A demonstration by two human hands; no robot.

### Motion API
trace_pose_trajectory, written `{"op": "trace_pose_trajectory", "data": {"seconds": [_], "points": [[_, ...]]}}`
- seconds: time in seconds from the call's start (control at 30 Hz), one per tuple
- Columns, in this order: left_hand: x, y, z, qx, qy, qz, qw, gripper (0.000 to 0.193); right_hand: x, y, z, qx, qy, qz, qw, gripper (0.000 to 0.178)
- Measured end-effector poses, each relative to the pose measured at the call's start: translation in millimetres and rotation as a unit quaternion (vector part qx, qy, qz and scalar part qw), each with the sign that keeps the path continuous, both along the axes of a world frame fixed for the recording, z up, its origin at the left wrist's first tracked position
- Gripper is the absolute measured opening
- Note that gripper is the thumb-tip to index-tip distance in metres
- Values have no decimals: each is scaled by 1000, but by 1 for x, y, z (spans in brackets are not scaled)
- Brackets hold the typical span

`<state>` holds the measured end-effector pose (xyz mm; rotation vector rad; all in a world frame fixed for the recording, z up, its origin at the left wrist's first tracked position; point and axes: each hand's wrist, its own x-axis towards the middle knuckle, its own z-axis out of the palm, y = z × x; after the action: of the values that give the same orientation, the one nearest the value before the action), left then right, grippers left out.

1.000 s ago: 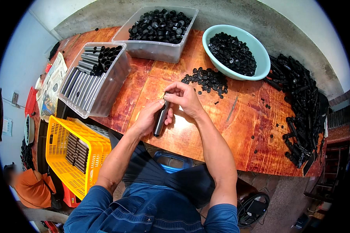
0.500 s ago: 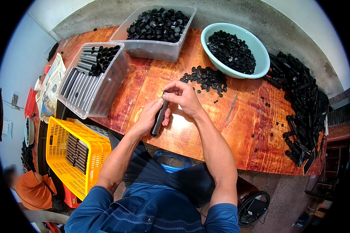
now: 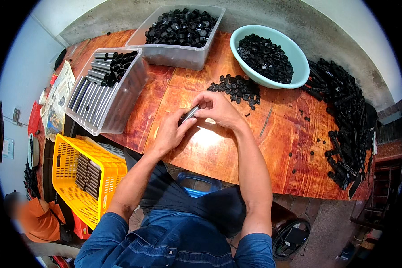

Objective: The person assembles small black plastic components onto cylindrical metal rods. They pick up a rod, insert the components one by one, and place the finished assembly into a yellow basket. The process is repeated with multiple rods and components.

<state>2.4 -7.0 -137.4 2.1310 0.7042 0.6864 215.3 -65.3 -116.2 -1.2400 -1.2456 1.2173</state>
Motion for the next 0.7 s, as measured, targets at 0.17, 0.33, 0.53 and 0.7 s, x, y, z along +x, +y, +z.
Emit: {"op": "trace_pose_trajectory", "data": {"seconds": [0.17, 0.33, 0.53, 0.7], "points": [[9, -19, 8, 181, 87, 26, 979, 31, 10, -10, 2, -53, -69, 36, 996, 23], [18, -26, -1, 210, 80, 17, 974, 31, 11, -27, -4, -40, -123, 17, 991, 24], [19, -26, -3, 217, 70, -1, 974, 34, 8, -33, -4, -21, -201, -15, 979, 24], [-2, -17, 10, 215, 116, -51, 968, 41, 5, -36, -3, -2, -218, -17, 976, 26]]}}
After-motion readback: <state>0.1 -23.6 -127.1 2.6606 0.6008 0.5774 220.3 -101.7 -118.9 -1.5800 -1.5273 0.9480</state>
